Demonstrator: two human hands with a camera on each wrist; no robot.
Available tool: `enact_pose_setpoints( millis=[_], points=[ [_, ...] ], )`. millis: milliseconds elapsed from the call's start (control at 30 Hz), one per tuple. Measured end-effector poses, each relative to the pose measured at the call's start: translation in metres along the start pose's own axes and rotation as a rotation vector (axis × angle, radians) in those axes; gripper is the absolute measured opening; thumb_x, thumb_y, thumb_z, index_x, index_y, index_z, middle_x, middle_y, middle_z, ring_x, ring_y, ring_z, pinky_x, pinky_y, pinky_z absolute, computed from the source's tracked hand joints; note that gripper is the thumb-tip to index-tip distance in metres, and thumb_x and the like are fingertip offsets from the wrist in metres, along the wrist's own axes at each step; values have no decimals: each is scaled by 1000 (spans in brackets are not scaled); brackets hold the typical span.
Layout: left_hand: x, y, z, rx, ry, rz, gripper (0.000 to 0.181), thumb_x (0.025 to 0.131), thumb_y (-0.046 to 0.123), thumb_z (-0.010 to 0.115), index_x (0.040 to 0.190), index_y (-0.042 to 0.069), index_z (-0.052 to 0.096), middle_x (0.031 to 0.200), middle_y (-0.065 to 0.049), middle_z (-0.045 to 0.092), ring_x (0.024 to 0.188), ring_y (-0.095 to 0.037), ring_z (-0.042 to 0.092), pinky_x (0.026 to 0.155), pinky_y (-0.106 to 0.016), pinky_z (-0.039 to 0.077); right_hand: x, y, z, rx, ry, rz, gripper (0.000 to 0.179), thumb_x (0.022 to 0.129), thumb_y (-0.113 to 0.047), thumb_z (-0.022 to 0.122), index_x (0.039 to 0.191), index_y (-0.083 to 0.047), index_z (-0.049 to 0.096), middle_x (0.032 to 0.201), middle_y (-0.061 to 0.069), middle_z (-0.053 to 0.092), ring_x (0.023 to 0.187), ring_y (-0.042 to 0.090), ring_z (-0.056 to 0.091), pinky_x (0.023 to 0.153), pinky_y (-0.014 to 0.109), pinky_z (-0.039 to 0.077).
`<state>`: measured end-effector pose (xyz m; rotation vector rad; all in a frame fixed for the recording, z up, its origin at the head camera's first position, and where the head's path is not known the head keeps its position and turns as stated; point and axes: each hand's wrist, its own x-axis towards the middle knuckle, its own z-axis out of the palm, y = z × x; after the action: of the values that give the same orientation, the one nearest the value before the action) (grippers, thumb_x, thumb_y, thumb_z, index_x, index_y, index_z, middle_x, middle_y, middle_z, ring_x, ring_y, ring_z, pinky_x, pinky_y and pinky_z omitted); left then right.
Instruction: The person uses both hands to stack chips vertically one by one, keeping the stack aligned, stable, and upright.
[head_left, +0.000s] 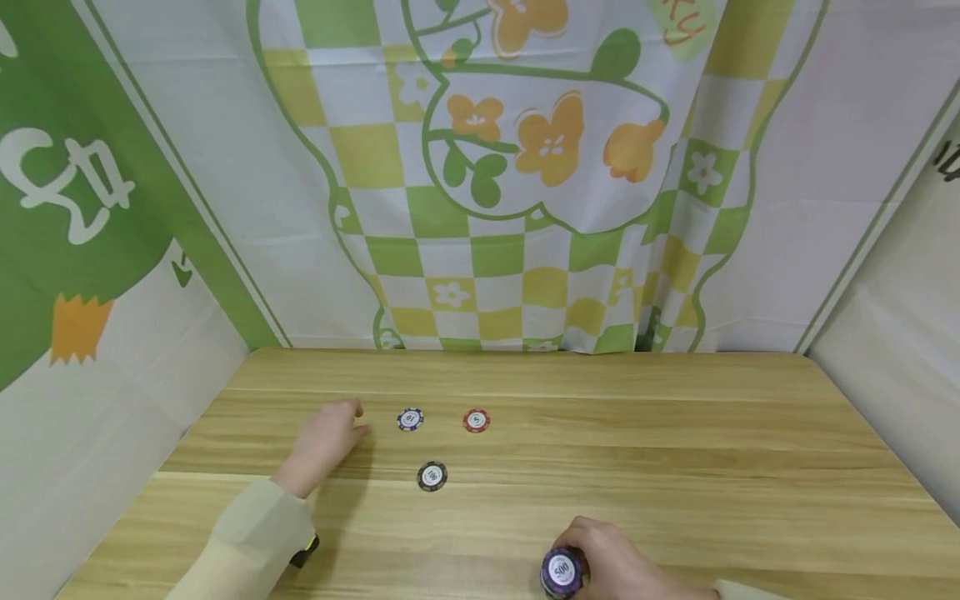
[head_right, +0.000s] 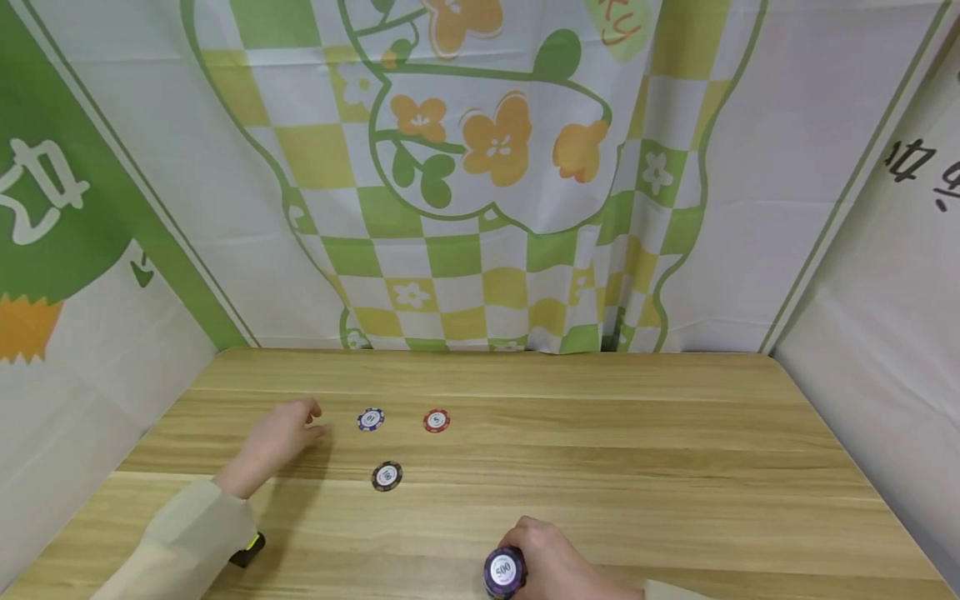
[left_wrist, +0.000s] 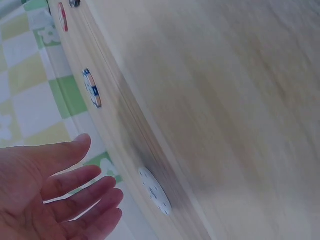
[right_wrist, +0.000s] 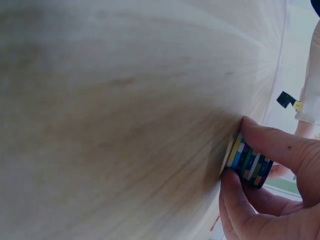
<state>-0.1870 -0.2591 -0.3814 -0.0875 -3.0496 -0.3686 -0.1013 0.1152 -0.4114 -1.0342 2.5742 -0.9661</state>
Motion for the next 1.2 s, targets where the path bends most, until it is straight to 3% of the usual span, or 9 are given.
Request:
enact_pose_setpoints(
  millis=[300,400,500,600,800,1033,1200],
  points=[
    [-1,-14,2,0,-61,-22,27,78,9,60,98,-10,59,99,-26,61,90,-40,57,75,-49,47,-1,-1,-1,6,-18,11,39,56,-8,82,90,-4,64,84,-7,55,77,0,52,67,18,47],
    [-1,-18,3,17,-71,-13,21,75,8,61,90,-7,60,90,-22,62,82,-35,58,72,-47,47,-1,-1,-1,17,-26,16,38,56,-7,82,90,-4,64,84,-7,55,77,0,51,67,18,47],
    [-2,-20,4,37,-68,8,14,74,9,65,79,-2,58,76,-13,60,69,-25,55,63,-43,46,0,-1,-1,18,-25,14,38,56,-6,81,90,-4,64,84,-8,55,78,0,51,68,18,47],
    [-5,-21,4,51,-58,26,17,73,11,69,75,1,55,70,-8,57,65,-22,53,58,-41,45,-1,0,0,5,-15,-4,38,56,-6,82,89,-4,64,84,-7,55,78,0,52,69,19,48],
    [-8,-20,6,71,-48,45,10,76,4,63,73,2,54,70,-9,57,64,-21,53,56,-40,45,-1,2,1,-13,-6,-22,39,55,-7,83,89,-5,64,84,-7,56,78,1,52,70,20,48],
    [-10,-22,6,53,-69,53,9,80,-9,53,74,-2,53,66,-7,51,59,-19,43,54,-32,40,-1,2,1,-16,12,-23,40,53,-7,83,88,-5,64,83,-7,56,77,1,52,69,20,48],
    [-8,-24,6,66,-6,67,7,75,-5,57,72,-2,52,67,-9,49,61,-22,46,55,-36,43,-1,1,0,1,7,-14,40,54,-7,84,89,-5,64,83,-7,56,77,1,52,69,20,48]
  ],
)
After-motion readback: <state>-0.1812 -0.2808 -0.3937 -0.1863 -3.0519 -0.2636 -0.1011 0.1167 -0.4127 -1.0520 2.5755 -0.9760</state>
